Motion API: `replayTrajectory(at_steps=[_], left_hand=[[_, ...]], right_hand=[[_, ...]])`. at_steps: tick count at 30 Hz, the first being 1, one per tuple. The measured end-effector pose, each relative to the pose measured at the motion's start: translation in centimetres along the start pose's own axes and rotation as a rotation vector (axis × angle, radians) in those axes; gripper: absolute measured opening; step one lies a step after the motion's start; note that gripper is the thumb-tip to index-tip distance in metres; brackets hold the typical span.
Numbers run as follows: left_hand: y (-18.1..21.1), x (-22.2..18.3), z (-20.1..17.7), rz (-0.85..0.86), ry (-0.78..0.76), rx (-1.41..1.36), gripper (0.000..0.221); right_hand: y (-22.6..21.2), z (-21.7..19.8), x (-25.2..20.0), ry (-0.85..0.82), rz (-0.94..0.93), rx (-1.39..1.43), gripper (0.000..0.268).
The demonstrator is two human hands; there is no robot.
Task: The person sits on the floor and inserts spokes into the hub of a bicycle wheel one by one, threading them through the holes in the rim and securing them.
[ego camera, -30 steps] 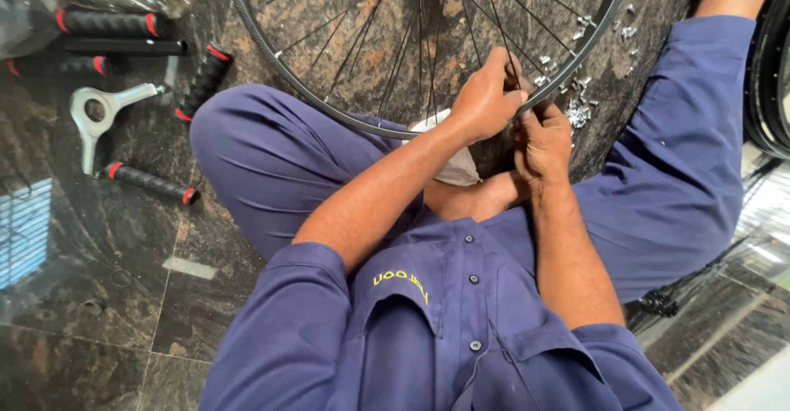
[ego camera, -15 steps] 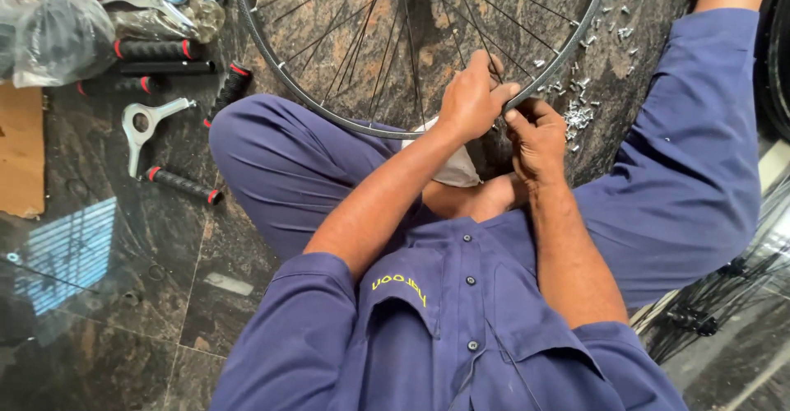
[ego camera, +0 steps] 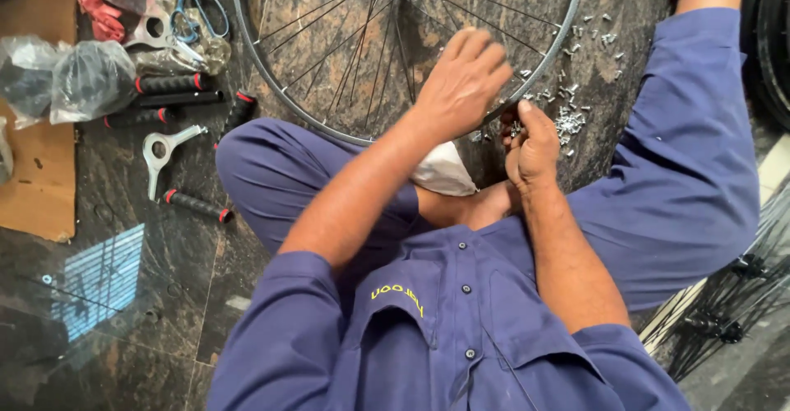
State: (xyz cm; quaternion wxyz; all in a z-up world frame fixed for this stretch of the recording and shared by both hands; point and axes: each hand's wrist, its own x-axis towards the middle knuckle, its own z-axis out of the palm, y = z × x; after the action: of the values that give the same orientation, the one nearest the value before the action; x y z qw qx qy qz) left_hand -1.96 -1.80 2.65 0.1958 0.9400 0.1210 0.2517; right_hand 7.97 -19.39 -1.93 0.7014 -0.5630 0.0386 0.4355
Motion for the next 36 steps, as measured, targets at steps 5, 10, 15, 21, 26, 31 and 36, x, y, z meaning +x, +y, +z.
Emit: replayTrajectory(at_steps=[5,10,15,21,26,31,36], left_hand=[[-3.5,1.0,1.7,0.054,-0.383,-0.413,0.017],[-3.8,0.7,3.9,0.067,-0.417,-0.32,0.01],[-3.6,0.8,4.9,0.064,-0.329,-0.316,0.014],[-3.1,1.1,5.2,0.036,-0.307,-0.297,0.013],[-2.8,1.0,5.5,0.015,-0.308,-0.286,0.014],[-2.9,1.0,6.1,0.026,-0.257,-0.325,0.015],[-2.8,0.8,5.5,0.03,-0.251,-0.286,0.014]], right_hand=[[0.1,0.3,0.0,-0.026,-0.012,-0.135,0.016],[0.7,-0.7,0.8,-0.062,-0.052,-0.13,0.017],[0.6,-0.8,1.4,-0.066,-0.089,-0.109,0.016],[-0.6,-0.2,1.2,-0.032,-0.096,-0.135,0.016],[-0.9,-0.2,1.0,-0.051,-0.135,-0.159,0.02],[-0.7,-0.9,1.3,-0.059,-0.132,-0.179,0.021],[-0.8,-0.6,1.2,-0.064,-0.13,-0.197,0.022]])
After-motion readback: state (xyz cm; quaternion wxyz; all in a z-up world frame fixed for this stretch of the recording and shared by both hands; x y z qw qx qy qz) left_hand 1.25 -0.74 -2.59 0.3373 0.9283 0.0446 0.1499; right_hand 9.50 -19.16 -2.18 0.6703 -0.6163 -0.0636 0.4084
